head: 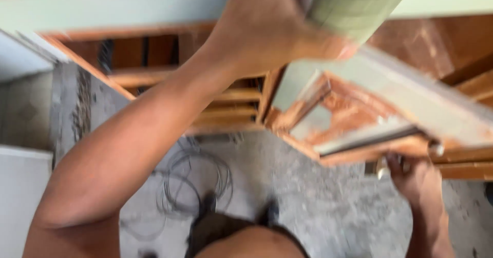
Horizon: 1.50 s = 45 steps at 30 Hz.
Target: The person paints a wooden cabinet with light green paint using a brush and a small container. They apply the paint to the cabinet doors and frame, repeatedly dipping the brush into the container to reload paint.
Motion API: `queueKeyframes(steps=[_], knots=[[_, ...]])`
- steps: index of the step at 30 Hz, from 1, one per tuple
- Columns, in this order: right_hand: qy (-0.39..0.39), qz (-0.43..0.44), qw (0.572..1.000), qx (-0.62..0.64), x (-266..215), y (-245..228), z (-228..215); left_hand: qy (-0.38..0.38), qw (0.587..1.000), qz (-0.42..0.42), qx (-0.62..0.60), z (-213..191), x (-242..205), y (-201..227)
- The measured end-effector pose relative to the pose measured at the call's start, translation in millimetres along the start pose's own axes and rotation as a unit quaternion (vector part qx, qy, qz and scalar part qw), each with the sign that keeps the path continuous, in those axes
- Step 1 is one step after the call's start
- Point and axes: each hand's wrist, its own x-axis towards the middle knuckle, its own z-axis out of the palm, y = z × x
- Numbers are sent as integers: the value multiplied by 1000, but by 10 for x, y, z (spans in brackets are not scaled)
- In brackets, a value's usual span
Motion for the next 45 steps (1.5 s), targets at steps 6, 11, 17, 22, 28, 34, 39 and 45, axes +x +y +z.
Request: queueKeyframes(steps=[6,11,17,22,28,34,39,45], knots=[[-101,9,993,59,631,117,-168,0,988,-75,-135,426,-1028,148],[-17,-95,995,-3,955,493,187,83,924,-270,-258,1034,-2176,-43],[-109,-13,993,52,1080,166,-187,32,917,-362,-167,1843,-3222,-569],[-161,-52,985,22,1242,97,-426,-100,896,-392,-184,2816,-3395,-587],[-251,-150,956,-21,1643,94,-642,-131,894,-367,-219,4740,-3083,-294],[-149,-344,925,-67,2226,407,-330,-46,884,-396,-244,6437,-2092,-515],[-162,-404,897,-83,2219,411,-395,57,886,-405,-221,7320,-1381,-1126],[-265,-405,863,-145,2243,412,-497,74,894,-402,-185,8028,-1028,-1770]])
